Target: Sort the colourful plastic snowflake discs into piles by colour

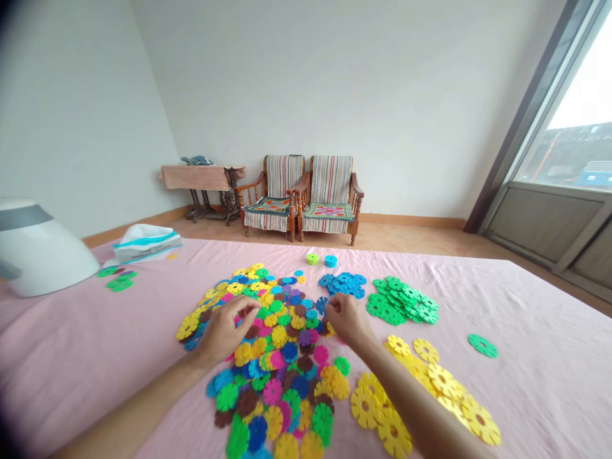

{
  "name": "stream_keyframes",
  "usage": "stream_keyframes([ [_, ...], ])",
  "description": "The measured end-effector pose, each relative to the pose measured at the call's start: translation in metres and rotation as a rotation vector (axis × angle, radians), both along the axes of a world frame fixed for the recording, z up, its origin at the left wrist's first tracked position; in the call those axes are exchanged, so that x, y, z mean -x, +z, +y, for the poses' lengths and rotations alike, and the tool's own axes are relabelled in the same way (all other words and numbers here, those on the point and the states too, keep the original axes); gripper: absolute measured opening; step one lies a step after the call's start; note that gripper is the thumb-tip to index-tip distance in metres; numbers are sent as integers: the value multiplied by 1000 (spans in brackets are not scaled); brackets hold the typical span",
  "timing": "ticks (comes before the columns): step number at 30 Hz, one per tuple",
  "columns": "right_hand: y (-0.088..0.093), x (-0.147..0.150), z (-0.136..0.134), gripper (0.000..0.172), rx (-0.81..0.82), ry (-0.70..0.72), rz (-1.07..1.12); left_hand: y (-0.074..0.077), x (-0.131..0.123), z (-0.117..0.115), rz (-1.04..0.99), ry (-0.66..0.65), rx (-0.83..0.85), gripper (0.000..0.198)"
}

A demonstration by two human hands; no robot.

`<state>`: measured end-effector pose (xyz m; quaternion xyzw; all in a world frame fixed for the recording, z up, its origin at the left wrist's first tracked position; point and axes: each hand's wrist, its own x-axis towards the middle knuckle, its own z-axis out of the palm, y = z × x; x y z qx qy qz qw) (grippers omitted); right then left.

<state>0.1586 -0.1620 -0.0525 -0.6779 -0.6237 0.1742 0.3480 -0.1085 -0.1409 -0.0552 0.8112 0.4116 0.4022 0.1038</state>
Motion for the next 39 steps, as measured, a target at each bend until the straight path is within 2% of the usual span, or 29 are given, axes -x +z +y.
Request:
stream_keyframes([
  [3,0,-25,31,21,45,-93,13,-8,7,7,58,6,-67,12],
  [6,1,-37,48,26,71,-154,58,-12,8,8,72,-3,-80,13],
  [9,2,-34,46,29,63,-158,53,-12,6,7,58,4,-69,13],
  [12,2,-9,21,21,25,-73,-3,-10,4,6,31,18,-38,12],
  [15,7,30,-20,16,-7,164,-35,-10,4,7,8,40,-3,11],
  [18,18,69,-64,20,-146,597,-132,-11,5,7,-6,64,13,11],
  [20,26,88,-84,21,-144,828,-217,-11,5,7,-11,70,18,12],
  [22,30,98,-92,24,-112,927,-275,-11,5,6,-14,71,19,12],
  [23,30,100,-91,23,-101,911,-294,-10,6,6,-14,69,19,11],
  [27,21,93,-76,18,-112,697,-301,-9,6,6,-19,66,23,11],
  [34,7,72,-63,25,-150,512,-192,-11,6,7,-23,71,37,10],
  [36,6,71,-64,25,-141,504,-193,-11,6,7,-22,72,37,10],
  [39,5,71,-69,29,-123,577,-167,-12,7,8,-22,74,29,11],
])
